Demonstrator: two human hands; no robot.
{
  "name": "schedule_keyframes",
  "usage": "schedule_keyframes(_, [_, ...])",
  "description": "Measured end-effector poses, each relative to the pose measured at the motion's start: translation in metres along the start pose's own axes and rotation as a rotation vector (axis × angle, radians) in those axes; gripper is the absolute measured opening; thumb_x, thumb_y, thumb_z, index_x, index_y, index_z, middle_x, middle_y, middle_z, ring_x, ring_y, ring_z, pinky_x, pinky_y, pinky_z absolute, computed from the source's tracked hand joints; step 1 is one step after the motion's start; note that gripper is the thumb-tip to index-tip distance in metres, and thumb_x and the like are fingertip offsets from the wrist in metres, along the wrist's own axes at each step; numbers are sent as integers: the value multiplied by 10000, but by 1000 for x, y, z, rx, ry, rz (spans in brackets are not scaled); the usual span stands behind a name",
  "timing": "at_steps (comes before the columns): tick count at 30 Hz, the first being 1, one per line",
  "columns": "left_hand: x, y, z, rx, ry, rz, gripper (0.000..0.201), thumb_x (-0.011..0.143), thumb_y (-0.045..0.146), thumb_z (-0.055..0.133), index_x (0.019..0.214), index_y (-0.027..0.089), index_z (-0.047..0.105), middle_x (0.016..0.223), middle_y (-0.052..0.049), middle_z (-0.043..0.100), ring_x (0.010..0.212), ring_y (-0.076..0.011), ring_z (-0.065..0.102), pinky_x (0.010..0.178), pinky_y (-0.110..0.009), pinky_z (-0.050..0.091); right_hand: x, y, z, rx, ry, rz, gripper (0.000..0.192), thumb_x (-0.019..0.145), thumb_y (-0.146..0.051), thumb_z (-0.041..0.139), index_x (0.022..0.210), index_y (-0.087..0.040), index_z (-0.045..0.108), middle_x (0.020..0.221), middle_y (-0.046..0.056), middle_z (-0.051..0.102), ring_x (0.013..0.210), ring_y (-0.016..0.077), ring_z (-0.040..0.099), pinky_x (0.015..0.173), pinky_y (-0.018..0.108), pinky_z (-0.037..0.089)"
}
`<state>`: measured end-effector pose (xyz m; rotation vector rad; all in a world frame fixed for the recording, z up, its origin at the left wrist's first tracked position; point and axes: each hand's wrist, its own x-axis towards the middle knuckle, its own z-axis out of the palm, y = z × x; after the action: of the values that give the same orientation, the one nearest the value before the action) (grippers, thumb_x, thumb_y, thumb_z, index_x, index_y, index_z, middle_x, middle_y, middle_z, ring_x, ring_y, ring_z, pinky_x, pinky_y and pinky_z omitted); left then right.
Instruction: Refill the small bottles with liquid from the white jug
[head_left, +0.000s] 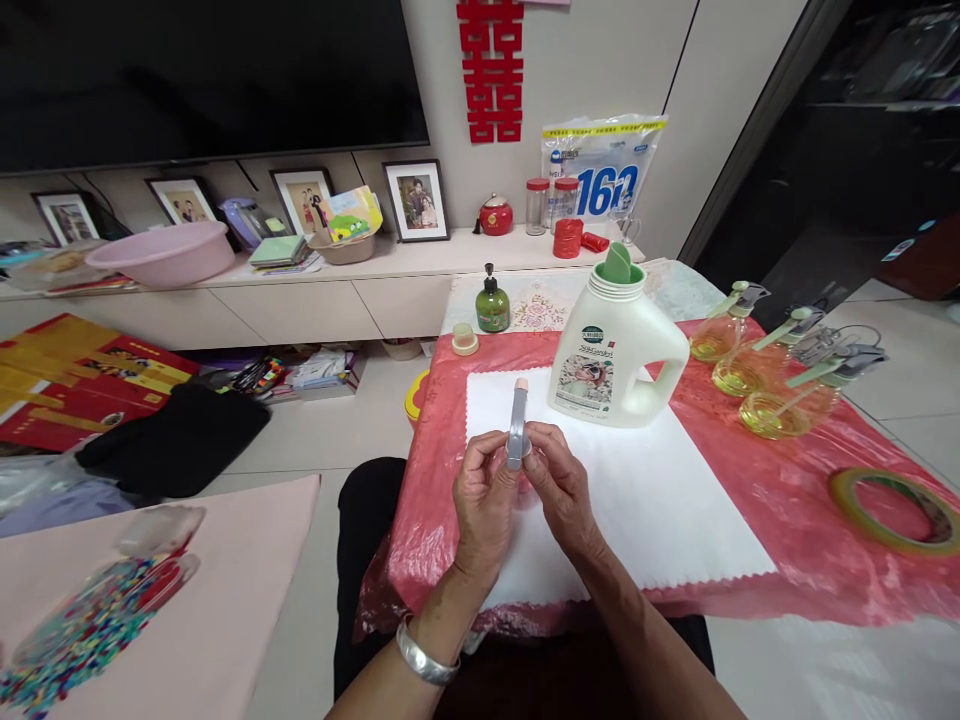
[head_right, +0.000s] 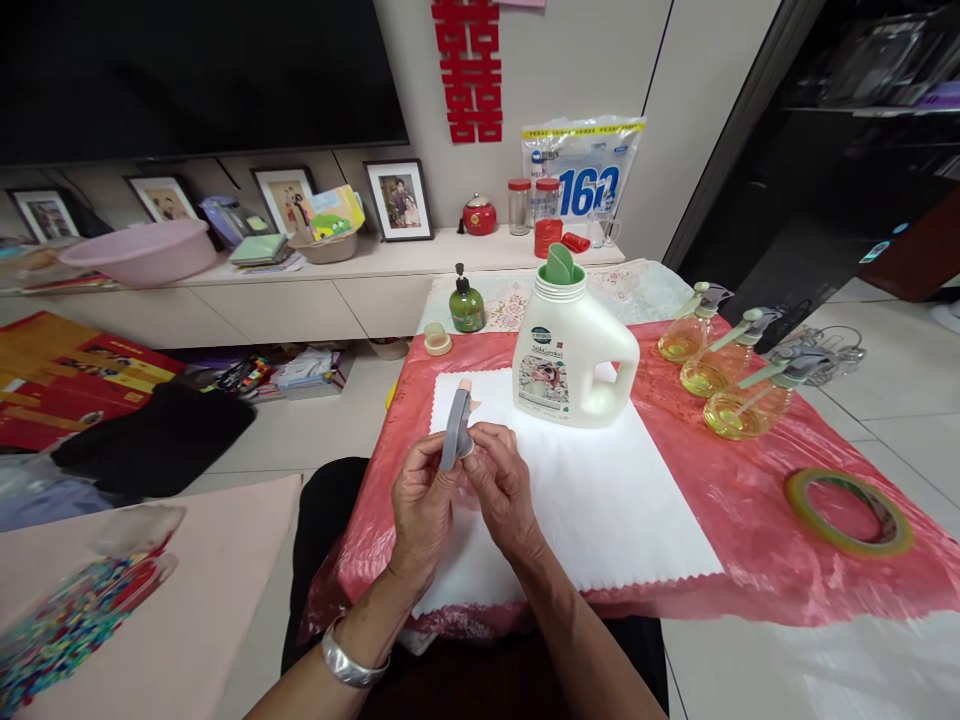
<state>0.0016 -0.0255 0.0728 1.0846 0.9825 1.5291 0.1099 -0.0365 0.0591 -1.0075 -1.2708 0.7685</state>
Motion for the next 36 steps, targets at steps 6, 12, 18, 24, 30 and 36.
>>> schedule_keyframes(6, [-2,-5,-2,-62,2,-3,274,837,437,790,996,223,724,979,-32,733,903,-173,677,848,-285,546,-1,4,4,24,55,-4,227,927,-382,688,1112,-252,673,1130,59,615,1100,210,593,974,378,487])
schedule_keyframes(12, [-3,-6,-8,-46,-35,-63,260,894,444,707,1029,222,720,1025,-49,711,1005,-205,659,945,-325,516,-4,8,15,2,162,9,217,887,-330,722,1058,-234,630,1066,50,601,1014,189,595,909,348,495])
schedule_keyframes(18, [-2,-1,-3,-8,-46,-44,350,766,382,830,1030,219,668,986,-30,688,943,-191,648,871,-303,530,-5,10,17,2,173,-1,239,851,-305,719,1052,-232,612,1046,49,599,984,193,591,884,349,497])
schedule_keyframes(24, [1,0,-1,14,-50,-39,300,776,409,821,966,215,694,968,-33,698,961,-205,654,911,-326,517,-6,10,1,59,35,18,325,903,-400,683,1194,-260,656,1170,58,603,1122,225,577,1001,388,473])
schedule_keyframes(30, [1,-1,-1,25,-40,-53,335,787,452,825,991,210,713,1003,-47,721,972,-204,665,911,-323,523,-1,1,-3,29,-58,62,409,1041,-483,434,1313,-284,665,1305,76,573,1248,248,499,1081,430,406])
schedule_keyframes(36, [0,-3,1,-64,15,-87,356,751,437,866,954,200,695,940,-31,727,878,-165,670,804,-269,538,3,-9,-2,-6,-102,75,349,1039,-487,475,1215,-305,714,1284,59,578,1207,233,503,1050,395,392])
